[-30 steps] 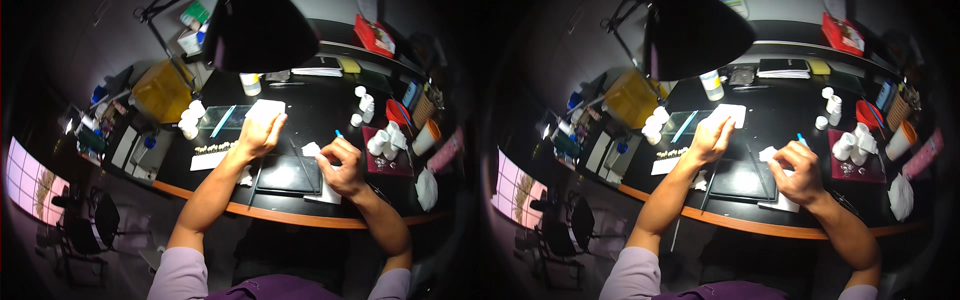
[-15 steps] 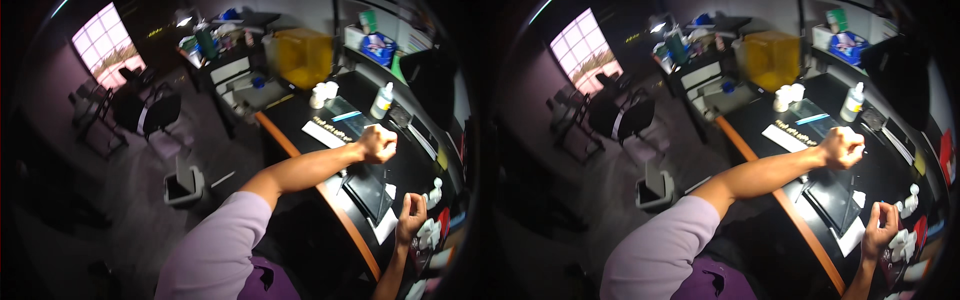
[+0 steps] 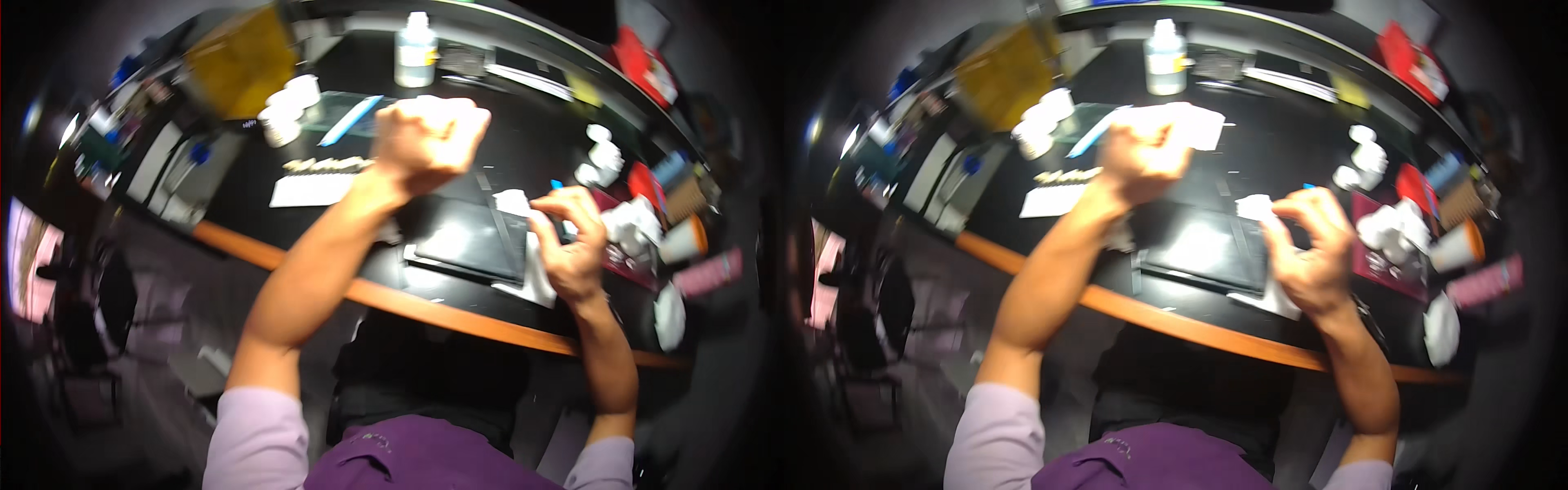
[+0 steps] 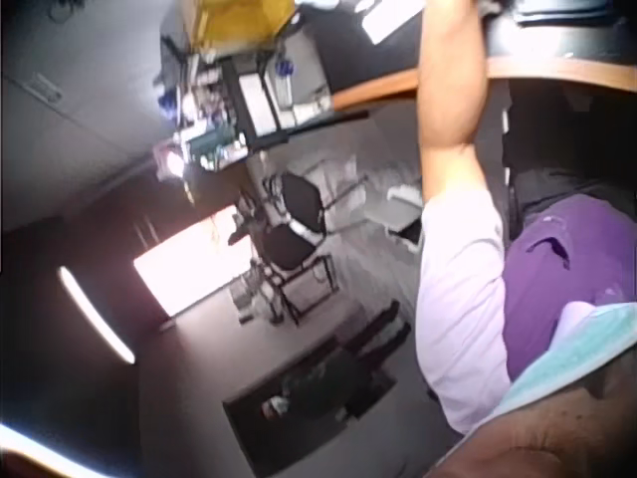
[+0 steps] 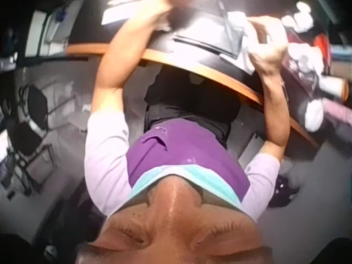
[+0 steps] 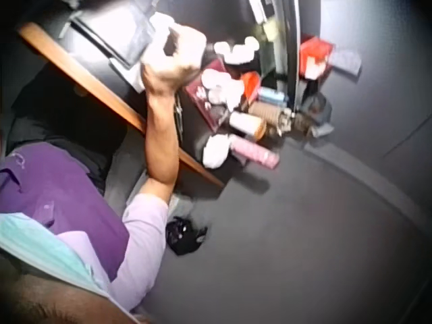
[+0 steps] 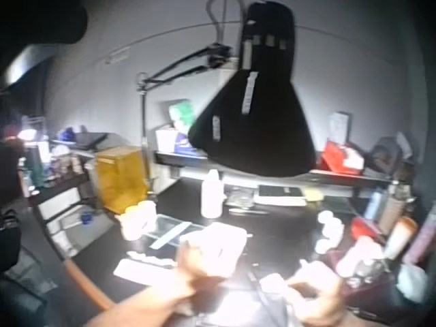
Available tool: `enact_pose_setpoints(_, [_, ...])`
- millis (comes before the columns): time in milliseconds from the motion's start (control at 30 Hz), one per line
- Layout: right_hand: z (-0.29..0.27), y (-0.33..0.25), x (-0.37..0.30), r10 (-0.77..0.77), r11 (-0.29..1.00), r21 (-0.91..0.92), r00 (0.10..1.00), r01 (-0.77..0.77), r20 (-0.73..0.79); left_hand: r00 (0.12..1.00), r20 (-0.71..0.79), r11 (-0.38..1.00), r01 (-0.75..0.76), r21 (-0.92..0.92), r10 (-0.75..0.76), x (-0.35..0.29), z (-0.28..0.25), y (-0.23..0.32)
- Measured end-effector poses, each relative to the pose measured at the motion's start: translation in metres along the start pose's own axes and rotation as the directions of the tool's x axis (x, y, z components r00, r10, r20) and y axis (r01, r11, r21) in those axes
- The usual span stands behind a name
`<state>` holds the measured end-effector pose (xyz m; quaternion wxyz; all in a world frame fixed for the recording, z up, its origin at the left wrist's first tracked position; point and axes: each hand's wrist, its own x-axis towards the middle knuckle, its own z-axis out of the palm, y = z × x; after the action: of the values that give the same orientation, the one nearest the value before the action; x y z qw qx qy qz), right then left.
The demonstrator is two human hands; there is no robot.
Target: The person cleans and handles a small dental crown using a fine brush and a thin tool at a laboratory bench, then reaches for a green container and organized tooth shade guides before performing further work on the crown under a desk lamp.
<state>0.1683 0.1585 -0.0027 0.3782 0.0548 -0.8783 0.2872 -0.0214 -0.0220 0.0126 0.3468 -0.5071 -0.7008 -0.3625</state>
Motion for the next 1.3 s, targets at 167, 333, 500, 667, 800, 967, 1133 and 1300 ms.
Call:
enact_pose_setpoints(167, [-0.011, 0.009, -0.004, 0.101, 0.995, 0.002, 0.993, -0.101, 0.061, 0.894, 0.251, 0.926, 0.377, 0.031, -0.372, -0.002, -0.003, -0.012])
enact_pose_setpoints(333, [-0.012, 0.004, -0.011, 0.071, 0.995, 0.055, 0.988, -0.079, 0.135, 0.602, 0.468, 0.752, 0.606, 0.260, -0.647, 0.002, -0.037, -0.027])
enact_pose_setpoints(500, [-0.007, -0.002, -0.020, 0.044, 0.997, 0.058, 0.974, -0.059, 0.223, 0.317, 0.593, 0.623, 0.655, 0.428, -0.740, 0.009, -0.050, -0.019])
enact_pose_setpoints(667, [-0.004, -0.002, -0.024, 0.102, 0.994, 0.006, 0.961, -0.107, 0.258, 0.186, 0.666, 0.657, 0.484, 0.578, -0.722, 0.006, -0.038, -0.019])
enact_pose_setpoints(800, [-0.002, 0.001, -0.026, 0.174, 0.984, 0.004, 0.957, -0.180, 0.232, 0.200, 0.660, 0.656, 0.495, 0.570, -0.724, 0.002, -0.029, -0.019])
enact_pose_setpoints(967, [-0.003, -0.001, -0.028, 0.187, 0.982, -0.011, 0.957, -0.189, 0.221, 0.250, 0.666, 0.677, 0.521, 0.520, -0.703, 0.003, -0.023, -0.016])
enact_pose_setpoints(1133, [-0.007, -0.002, -0.021, 0.201, 0.979, -0.003, 0.967, -0.203, 0.157, 0.349, 0.629, 0.689, 0.573, 0.443, -0.695, 0.006, -0.020, -0.013])
enact_pose_setpoints(1300, [-0.010, 0.004, -0.019, 0.208, 0.978, 0.010, 0.973, -0.210, 0.099, 0.439, 0.739, 0.635, 0.772, -0.019, -0.511, -0.001, -0.022, -0.027])
